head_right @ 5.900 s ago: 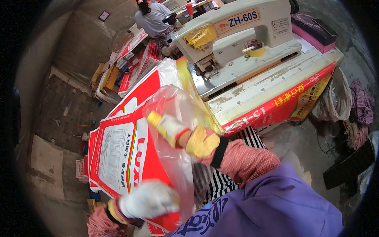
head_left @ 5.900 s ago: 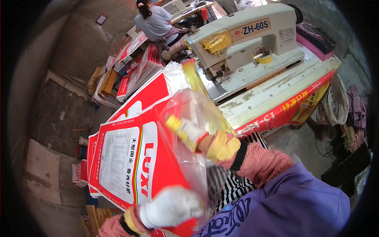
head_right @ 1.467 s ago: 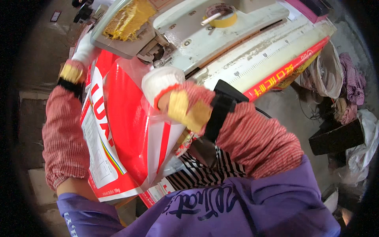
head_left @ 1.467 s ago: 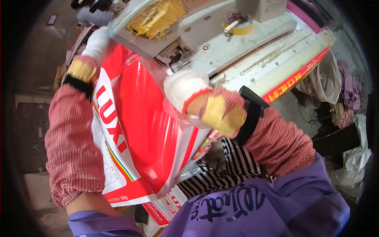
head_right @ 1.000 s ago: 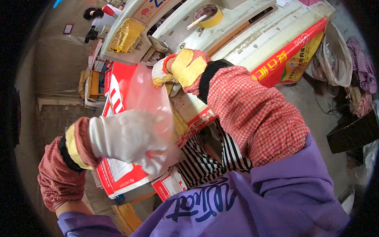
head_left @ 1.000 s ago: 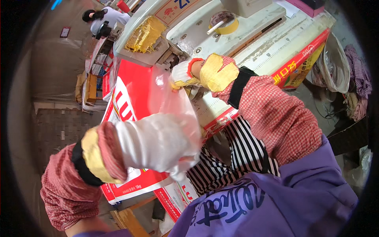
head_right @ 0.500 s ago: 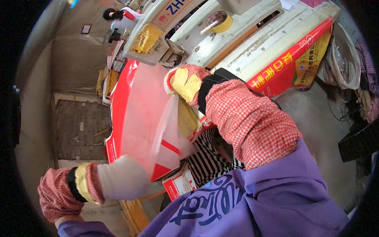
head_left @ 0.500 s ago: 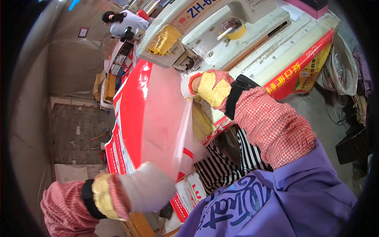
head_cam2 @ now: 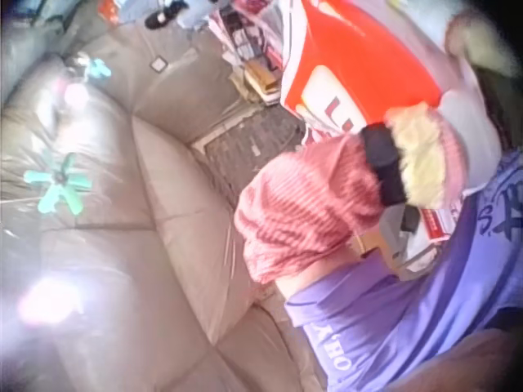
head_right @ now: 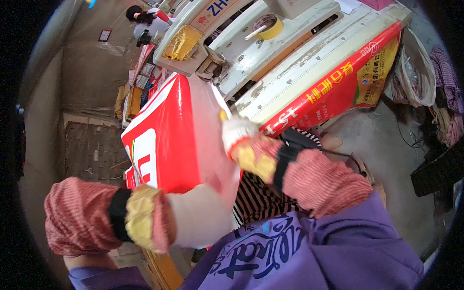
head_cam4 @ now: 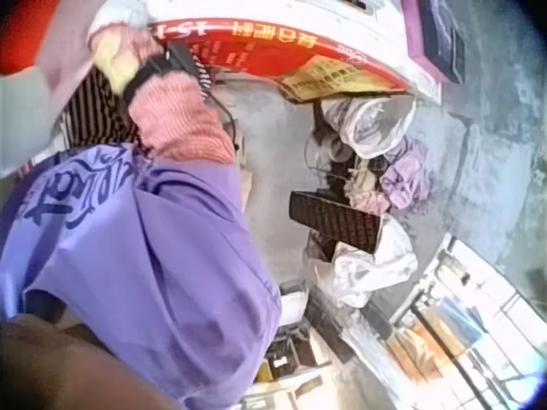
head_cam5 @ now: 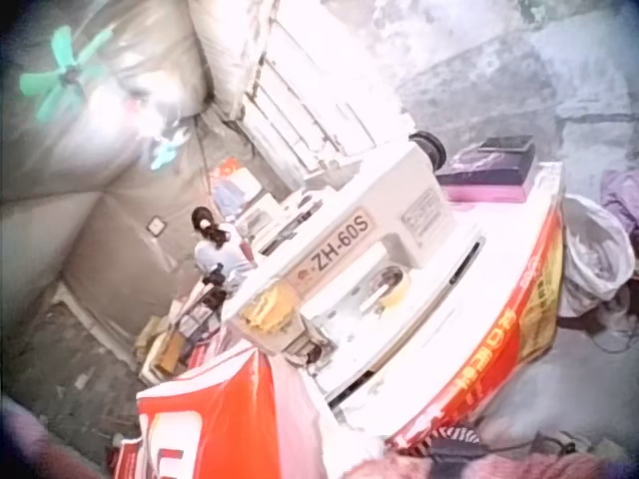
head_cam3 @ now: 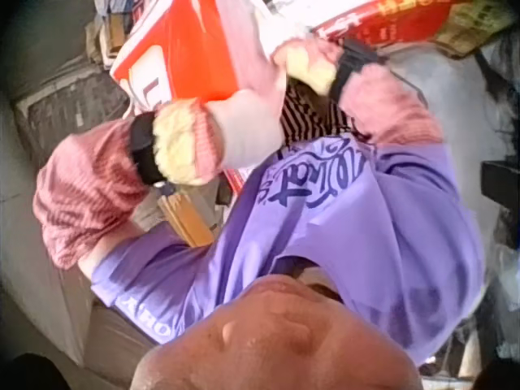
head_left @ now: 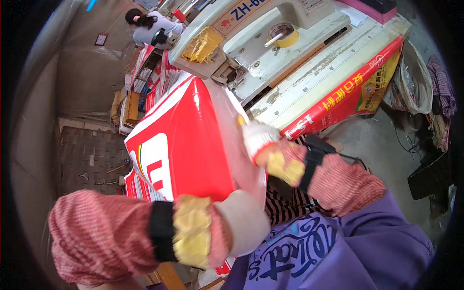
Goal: Sealing large plastic compound fertilizer bags using an industrial sewing or heat-sealing machine.
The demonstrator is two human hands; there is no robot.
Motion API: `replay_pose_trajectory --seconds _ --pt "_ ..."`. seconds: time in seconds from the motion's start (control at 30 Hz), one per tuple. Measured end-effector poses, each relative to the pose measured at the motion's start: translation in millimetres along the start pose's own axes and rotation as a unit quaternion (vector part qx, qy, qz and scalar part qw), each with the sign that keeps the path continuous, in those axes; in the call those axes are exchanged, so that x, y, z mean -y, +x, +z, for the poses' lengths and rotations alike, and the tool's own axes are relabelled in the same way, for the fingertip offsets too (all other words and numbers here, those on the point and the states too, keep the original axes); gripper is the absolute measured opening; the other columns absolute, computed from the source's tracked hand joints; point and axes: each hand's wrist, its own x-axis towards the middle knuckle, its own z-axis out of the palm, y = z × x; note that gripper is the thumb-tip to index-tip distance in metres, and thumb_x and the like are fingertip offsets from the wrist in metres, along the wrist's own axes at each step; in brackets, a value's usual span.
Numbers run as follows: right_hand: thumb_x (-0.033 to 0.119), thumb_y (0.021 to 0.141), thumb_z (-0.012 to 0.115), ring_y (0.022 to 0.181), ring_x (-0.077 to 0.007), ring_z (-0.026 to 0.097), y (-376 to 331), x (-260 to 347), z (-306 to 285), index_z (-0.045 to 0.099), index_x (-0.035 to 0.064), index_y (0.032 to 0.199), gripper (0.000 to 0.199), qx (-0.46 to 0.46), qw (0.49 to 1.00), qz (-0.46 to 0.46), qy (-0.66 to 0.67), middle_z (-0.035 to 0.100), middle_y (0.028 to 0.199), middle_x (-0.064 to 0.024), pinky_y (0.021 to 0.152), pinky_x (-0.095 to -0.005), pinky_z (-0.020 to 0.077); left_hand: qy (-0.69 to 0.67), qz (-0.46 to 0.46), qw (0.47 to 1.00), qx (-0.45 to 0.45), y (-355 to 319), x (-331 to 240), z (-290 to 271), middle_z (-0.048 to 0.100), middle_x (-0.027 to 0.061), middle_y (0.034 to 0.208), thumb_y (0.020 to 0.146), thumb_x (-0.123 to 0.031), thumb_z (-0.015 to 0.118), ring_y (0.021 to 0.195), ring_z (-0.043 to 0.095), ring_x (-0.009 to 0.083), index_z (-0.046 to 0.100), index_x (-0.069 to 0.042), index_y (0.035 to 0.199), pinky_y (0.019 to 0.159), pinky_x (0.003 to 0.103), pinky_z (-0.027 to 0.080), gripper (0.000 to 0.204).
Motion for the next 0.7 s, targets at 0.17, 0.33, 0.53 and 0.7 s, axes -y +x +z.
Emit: replay_pose_trajectory --seconds 0.17,0.33,0.53,0.7 --pt "0.021 0.074 0.057 0.072 -0.0257 0.062 89 20 53 0.065 0.0060 0.083 0.019 -0.114 0.952 -0.094 -0.269 0.062 0.074 -0.0115 0.058 -0.0386 0.0501 -0.021 -0.099 0.987 -0.123 2 56 -30 0.061 0.0096 0.059 0.068 -0.026 0.061 0.059 0.061 0.0284 0.066 -0.005 0.069 0.056 0.038 0.049 0.021" --pt "0.025 0.073 0.058 0.083 -0.0258 0.061 124 13 53 0.063 0.0053 0.098 0.032 -0.017 0.984 -0.150 -0.090 0.064 0.090 -0.0096 0.070 -0.0381 0.0492 0.026 -0.171 0.978 -0.116 -12 96 -34 0.061 0.0088 0.061 0.070 -0.034 0.059 0.065 0.061 0.0282 0.067 -0.010 0.074 0.061 0.037 0.048 0.026" --pt "0.021 0.078 0.051 0.066 -0.0260 0.061 66 35 33 0.062 0.0052 0.089 0.022 -0.144 0.985 0.004 -0.093 0.061 0.074 -0.0104 0.056 -0.0394 0.0463 0.179 -0.299 0.936 -0.046 -91 132 -12 0.062 0.0082 0.063 0.065 -0.026 0.063 0.064 0.061 0.0256 0.067 -0.009 0.067 0.065 0.038 0.047 0.018" --pt "0.018 0.082 0.047 0.055 -0.0237 0.059 104 67 88 0.062 0.0080 0.075 0.020 -0.169 0.984 0.009 0.049 0.058 0.061 -0.0069 0.050 -0.0396 0.0459 0.224 -0.153 0.936 -0.226 -58 83 105 0.047 0.0064 0.056 0.062 -0.009 0.054 0.050 0.046 0.0194 0.054 -0.010 0.061 0.052 0.038 0.043 0.002"
